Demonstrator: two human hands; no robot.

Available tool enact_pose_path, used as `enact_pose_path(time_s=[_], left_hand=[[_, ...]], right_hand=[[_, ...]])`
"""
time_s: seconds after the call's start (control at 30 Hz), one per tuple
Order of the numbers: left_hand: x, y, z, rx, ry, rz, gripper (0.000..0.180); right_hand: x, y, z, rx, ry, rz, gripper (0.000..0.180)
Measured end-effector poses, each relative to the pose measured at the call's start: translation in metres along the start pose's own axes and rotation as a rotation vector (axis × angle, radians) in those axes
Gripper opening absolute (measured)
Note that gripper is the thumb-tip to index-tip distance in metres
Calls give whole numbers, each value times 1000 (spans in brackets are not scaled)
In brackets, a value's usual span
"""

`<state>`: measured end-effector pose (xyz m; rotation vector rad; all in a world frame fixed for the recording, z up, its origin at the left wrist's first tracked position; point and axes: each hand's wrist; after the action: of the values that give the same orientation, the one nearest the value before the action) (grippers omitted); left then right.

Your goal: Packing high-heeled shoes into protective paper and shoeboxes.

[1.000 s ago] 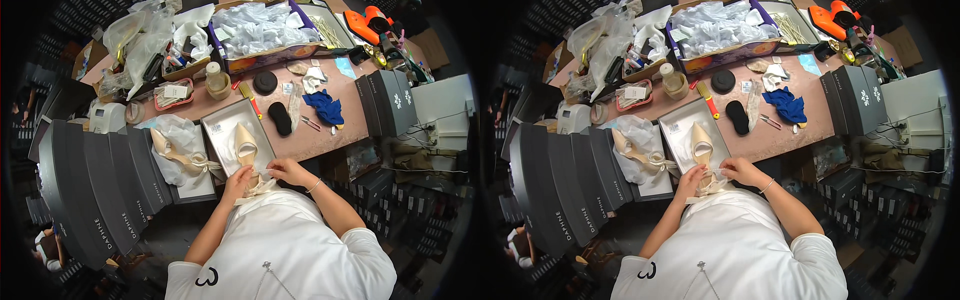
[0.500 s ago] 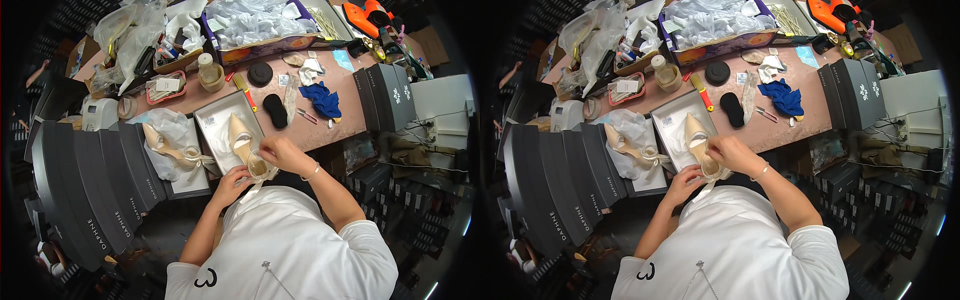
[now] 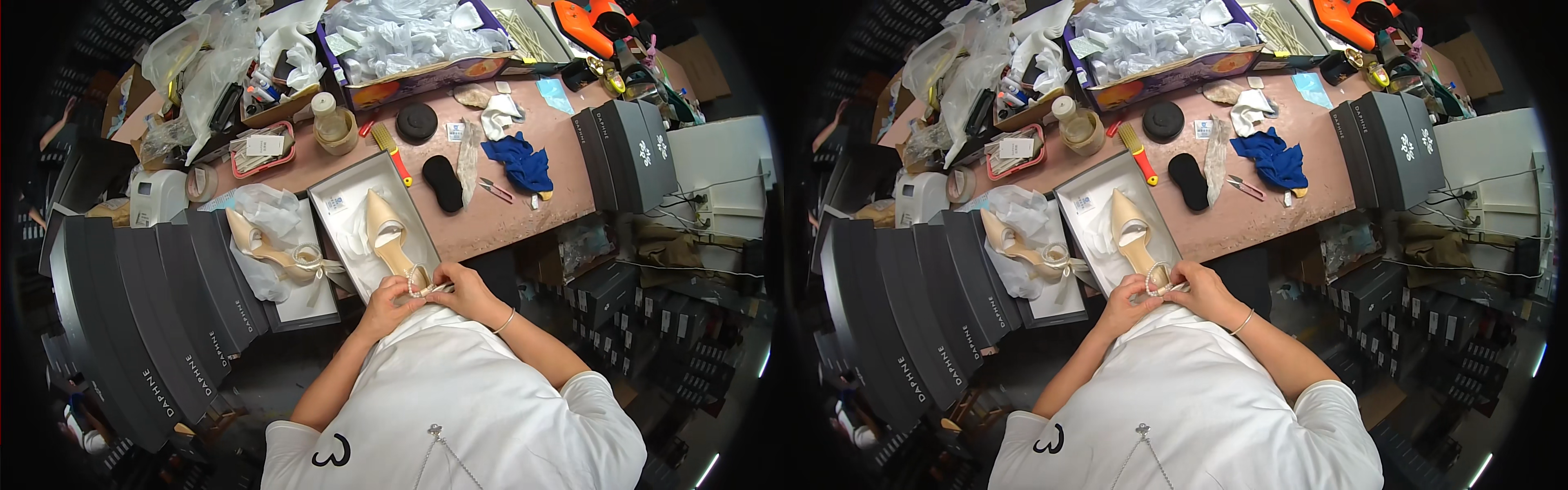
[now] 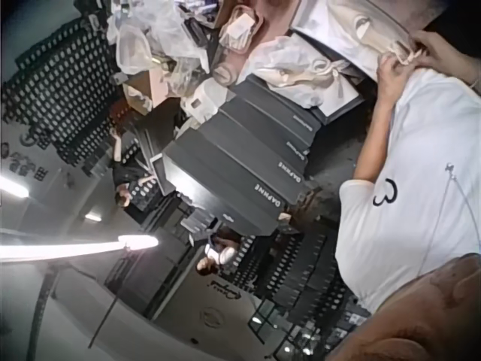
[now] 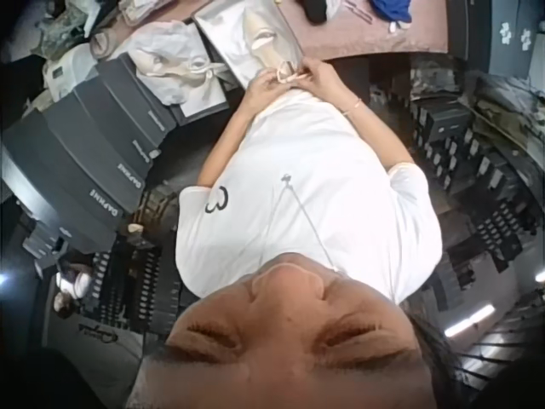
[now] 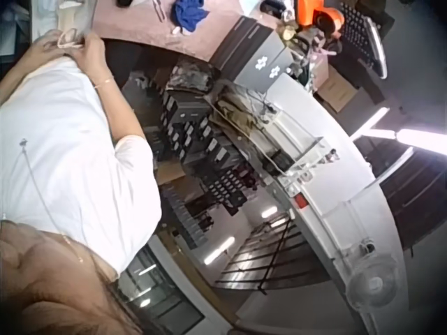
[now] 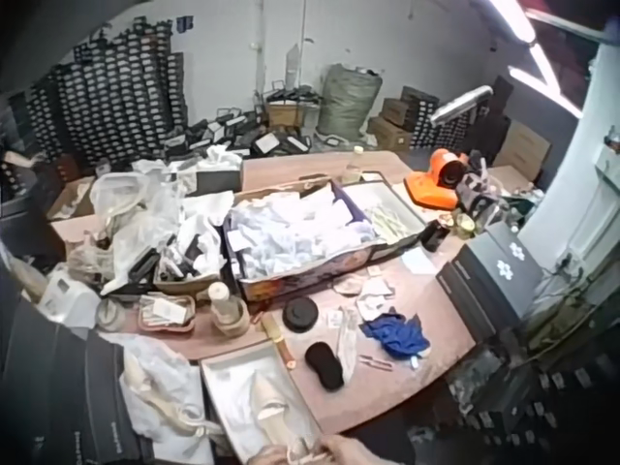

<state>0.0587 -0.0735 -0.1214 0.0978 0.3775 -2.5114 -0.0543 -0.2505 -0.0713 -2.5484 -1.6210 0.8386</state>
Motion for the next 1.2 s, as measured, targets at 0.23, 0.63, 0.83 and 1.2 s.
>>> enact_pose_path(time_s=[0.23,0.63,0.83,1.2], left_hand=[[6,-4,-8,-45,-134,57,25],[5,-3,-11,47,-112,47,28],[7,-2,-12,11,-83,73,27],[5,-7,-19,-20,-79,123,22]], right_hand=[[2,-1,-4,-192,-194,71,28],[5,-1,-5,136,134,-92,21],[3,2,-3,156,216,-182,14],[-34,19,39,352,539,-286,6]])
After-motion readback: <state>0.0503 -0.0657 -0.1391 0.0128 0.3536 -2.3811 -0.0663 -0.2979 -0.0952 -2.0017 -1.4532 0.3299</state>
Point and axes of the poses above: each hand's wrist, its own y-axis towards the middle knuckle, its own x-axis out of the palm, z = x × y, and after that the axes turned 10 degrees about z, right-handed
